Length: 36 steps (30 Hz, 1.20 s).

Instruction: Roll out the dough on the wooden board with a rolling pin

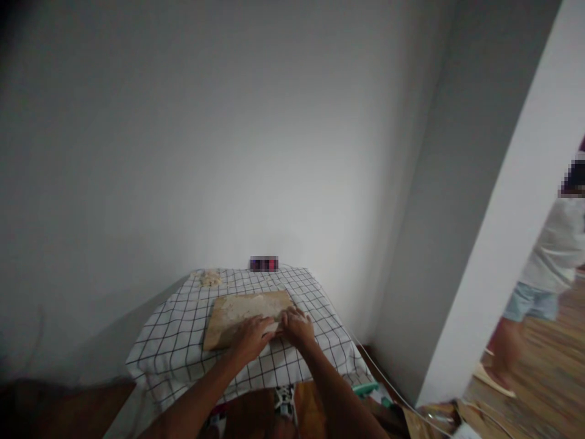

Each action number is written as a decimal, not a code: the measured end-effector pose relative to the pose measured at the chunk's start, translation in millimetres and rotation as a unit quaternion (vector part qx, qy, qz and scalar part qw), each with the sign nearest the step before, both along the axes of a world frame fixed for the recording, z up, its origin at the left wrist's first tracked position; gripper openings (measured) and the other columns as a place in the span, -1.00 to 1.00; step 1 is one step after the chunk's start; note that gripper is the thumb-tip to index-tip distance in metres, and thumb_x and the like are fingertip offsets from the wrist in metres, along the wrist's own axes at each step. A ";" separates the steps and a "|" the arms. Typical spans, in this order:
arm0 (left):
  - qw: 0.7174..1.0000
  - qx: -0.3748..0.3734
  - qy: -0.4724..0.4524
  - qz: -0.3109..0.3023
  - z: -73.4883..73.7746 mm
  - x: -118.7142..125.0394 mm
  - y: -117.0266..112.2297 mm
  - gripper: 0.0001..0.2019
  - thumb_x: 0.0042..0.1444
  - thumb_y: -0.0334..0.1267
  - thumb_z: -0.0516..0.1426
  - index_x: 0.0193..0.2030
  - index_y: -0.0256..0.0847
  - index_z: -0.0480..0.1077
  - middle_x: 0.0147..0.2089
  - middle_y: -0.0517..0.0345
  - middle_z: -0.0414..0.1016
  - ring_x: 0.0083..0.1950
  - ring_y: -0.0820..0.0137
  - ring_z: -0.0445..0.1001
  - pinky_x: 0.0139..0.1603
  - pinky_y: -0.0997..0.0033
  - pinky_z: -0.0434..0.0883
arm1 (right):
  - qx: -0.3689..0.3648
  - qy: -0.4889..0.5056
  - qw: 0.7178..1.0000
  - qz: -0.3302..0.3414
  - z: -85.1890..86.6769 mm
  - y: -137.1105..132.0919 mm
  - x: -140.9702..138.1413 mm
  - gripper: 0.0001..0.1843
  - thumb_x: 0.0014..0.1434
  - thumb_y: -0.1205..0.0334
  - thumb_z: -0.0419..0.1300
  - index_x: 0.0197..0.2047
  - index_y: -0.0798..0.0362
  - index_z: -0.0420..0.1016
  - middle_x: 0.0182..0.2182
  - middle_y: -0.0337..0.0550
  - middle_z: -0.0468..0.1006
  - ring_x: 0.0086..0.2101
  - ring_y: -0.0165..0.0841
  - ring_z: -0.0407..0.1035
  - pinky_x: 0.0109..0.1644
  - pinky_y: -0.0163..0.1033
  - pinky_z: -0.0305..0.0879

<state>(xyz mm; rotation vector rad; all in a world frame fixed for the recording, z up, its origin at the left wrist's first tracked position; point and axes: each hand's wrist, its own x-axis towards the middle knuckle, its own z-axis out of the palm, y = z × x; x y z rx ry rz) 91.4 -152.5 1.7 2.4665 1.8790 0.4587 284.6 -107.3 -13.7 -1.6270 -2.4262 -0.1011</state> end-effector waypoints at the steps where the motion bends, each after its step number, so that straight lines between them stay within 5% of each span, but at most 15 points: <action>1: 1.000 0.004 -0.010 -0.001 -2.4 4.2 -0.7 -0.59 0.49 -0.11 0.18 0.39 0.13 0.65 0.42 -0.01 0.72 0.53 0.09 0.60 0.59 0.07 0.45 | 0.006 0.000 1.000 -0.004 -1.7 0.2 4.1 -0.55 0.60 0.25 0.09 0.40 -0.13 0.62 0.42 0.07 0.65 0.45 -0.04 0.46 0.48 0.16 0.46; 9: 0.999 0.000 -0.025 -0.020 -14.9 6.8 12.3 -0.55 0.54 -0.04 0.14 0.47 0.25 0.60 0.56 0.14 0.61 0.70 0.05 0.40 0.69 -0.09 0.38 | 0.028 -0.006 0.999 -0.025 -4.9 17.5 1.9 -0.60 0.59 0.21 0.16 0.36 -0.11 0.65 0.41 0.05 0.67 0.42 -0.08 0.50 0.47 0.09 0.45; 15: 1.000 0.021 0.008 -0.003 -18.9 8.2 40.6 -0.44 0.54 0.00 0.17 0.57 -0.08 0.54 0.67 -0.13 0.45 0.76 -0.15 0.27 0.74 -0.37 0.25 | 0.010 -0.023 0.999 -0.039 5.6 38.4 -6.3 -0.54 0.67 0.20 -0.02 0.33 -0.05 0.66 0.44 0.07 0.64 0.37 -0.12 0.54 0.44 0.02 0.46; 19: 0.999 0.030 0.011 -0.004 -15.1 2.6 60.5 -0.44 0.58 0.14 0.15 0.49 -0.12 0.59 0.65 -0.15 0.47 0.76 -0.17 0.24 0.73 -0.35 0.22 | 0.005 -0.058 0.998 -0.035 7.1 60.6 -12.4 -0.52 0.70 0.17 -0.08 0.39 -0.02 0.59 0.39 0.16 0.65 0.32 -0.05 0.58 0.35 0.06 0.52; 23: 0.999 0.047 0.014 0.012 -11.1 -2.4 77.0 -0.48 0.61 0.15 0.10 0.40 -0.13 0.64 0.60 -0.16 0.54 0.73 -0.17 0.29 0.73 -0.30 0.19 | -0.026 -0.076 0.996 -0.042 12.4 83.7 -19.7 -0.52 0.71 0.18 -0.10 0.46 -0.03 0.50 0.39 0.19 0.64 0.32 0.00 0.56 0.29 0.07 0.56; 30: 0.994 0.067 -0.002 0.088 -2.6 7.6 95.0 -0.44 0.69 -0.02 -0.02 0.38 -0.37 0.65 0.53 -0.40 0.57 0.66 -0.31 0.36 0.68 -0.52 0.19 | -0.056 -0.054 0.995 -0.063 23.5 114.6 -30.6 -0.53 0.72 0.13 -0.13 0.48 -0.01 0.42 0.34 0.27 0.64 0.26 0.02 0.60 0.25 0.17 0.57; 36: 0.994 0.047 -0.004 0.096 11.6 12.1 113.7 -0.48 0.69 -0.11 -0.04 0.19 -0.34 0.71 0.33 -0.35 0.72 0.51 -0.22 0.54 0.57 -0.39 0.35 | -0.092 0.001 0.990 -0.107 27.3 137.7 -38.2 -0.45 0.74 0.13 -0.28 0.43 -0.01 0.45 0.32 0.23 0.64 0.28 0.00 0.57 0.25 0.17 0.54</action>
